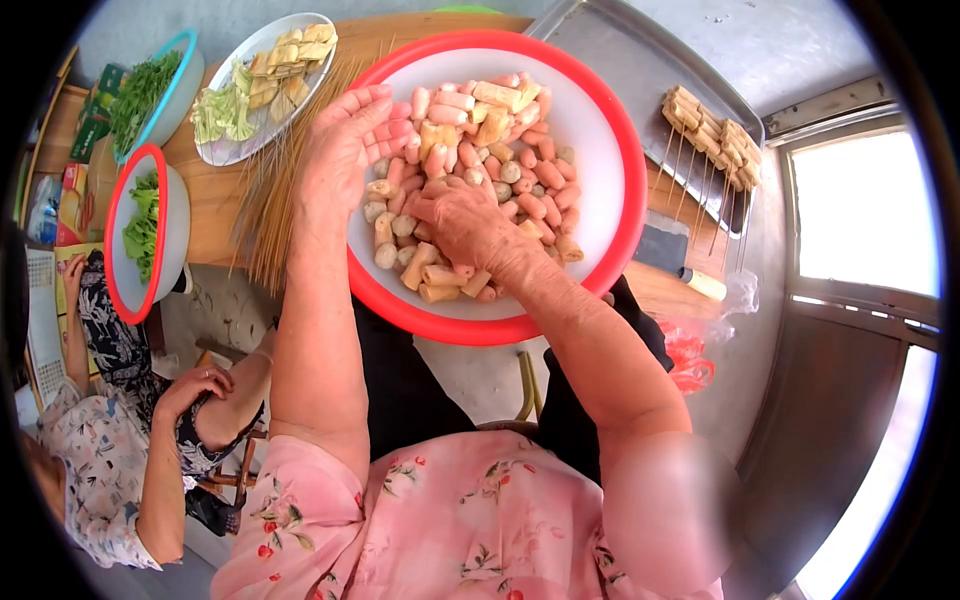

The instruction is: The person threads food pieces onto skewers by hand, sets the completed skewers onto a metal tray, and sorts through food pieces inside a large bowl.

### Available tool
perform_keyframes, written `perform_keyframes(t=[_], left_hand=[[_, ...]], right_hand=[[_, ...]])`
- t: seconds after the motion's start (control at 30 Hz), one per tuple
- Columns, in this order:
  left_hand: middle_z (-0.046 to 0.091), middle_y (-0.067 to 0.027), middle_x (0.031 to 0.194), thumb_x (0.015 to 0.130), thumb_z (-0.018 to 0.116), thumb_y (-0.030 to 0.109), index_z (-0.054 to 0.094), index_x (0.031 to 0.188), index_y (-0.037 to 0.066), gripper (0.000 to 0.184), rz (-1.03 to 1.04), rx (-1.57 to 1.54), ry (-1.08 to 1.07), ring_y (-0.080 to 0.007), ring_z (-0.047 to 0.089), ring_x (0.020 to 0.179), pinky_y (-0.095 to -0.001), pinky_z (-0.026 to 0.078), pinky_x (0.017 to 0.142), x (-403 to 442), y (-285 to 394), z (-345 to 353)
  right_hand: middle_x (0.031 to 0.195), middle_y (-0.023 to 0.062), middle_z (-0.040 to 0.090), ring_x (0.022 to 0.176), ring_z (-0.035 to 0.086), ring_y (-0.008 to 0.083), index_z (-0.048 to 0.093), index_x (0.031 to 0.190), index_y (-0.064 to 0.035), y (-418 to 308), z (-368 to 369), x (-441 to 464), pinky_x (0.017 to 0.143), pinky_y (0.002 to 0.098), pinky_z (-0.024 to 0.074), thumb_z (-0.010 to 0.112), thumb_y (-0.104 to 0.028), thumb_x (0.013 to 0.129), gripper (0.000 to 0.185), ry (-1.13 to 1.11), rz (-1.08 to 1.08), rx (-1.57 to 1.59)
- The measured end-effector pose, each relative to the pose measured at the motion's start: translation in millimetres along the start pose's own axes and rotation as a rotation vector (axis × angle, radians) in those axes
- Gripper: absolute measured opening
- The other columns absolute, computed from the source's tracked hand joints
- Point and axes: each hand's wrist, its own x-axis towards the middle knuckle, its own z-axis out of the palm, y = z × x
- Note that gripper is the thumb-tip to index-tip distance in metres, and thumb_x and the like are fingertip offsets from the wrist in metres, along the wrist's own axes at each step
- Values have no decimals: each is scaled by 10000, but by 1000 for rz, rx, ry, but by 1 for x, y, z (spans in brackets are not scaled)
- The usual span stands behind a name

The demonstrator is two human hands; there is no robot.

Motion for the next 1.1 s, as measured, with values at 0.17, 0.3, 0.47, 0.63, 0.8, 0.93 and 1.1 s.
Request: perform_keyframes(t=[0.17,0.3,0.47,0.63,0.8,0.93,1.1], left_hand=[[645,-135,947,873,603,176,563,1063,7,258,-22,21,-5,-182,638,768,-303,526,736,1,0,-3],[645,-138,946,873,601,166,561,1070,-1,261,-28,33,19,-179,638,771,-300,529,733,3,0,-4],[645,-134,942,873,601,163,563,1063,-1,254,-19,45,16,-173,637,772,-296,529,733,1,0,-2],[645,-132,936,874,599,157,562,1063,0,249,-32,22,30,-173,633,768,-298,530,732,1,5,0],[645,-116,933,879,592,170,576,1036,7,227,-26,-18,15,-157,623,760,-316,528,707,2,3,-5],[651,-130,947,863,590,178,603,1004,24,210,-32,395,59,-213,632,757,-349,514,700,1,7,-13],[636,-182,865,819,560,160,651,878,45,158,342,1641,-18,-345,615,811,-412,498,718,-6,-17,-18]], right_hand=[[897,98,561,874,534,297,593,929,-41,-4,-11,-1,752,386,451,629,-9,697,237,-48,61,-45],[780,95,552,795,536,285,589,852,-11,-1,-45,-7,696,377,446,642,-68,726,148,-81,106,102],[826,97,610,820,565,215,632,990,-5,-5,-84,-33,736,319,444,647,-150,790,247,-376,177,255],[901,85,626,869,547,211,628,1025,-18,-1,-70,-18,784,312,431,652,-122,783,265,-178,199,83],[998,133,583,930,584,263,651,975,-54,8,-19,-6,782,359,461,649,-172,762,244,80,366,-34],[1080,138,555,968,576,277,647,998,-60,-1,-17,-3,810,380,461,657,-172,751,271,-69,477,-98],[1183,144,520,1016,566,296,642,1026,-67,-1,-27,8,846,407,461,667,-171,739,307,-171,525,-111]])
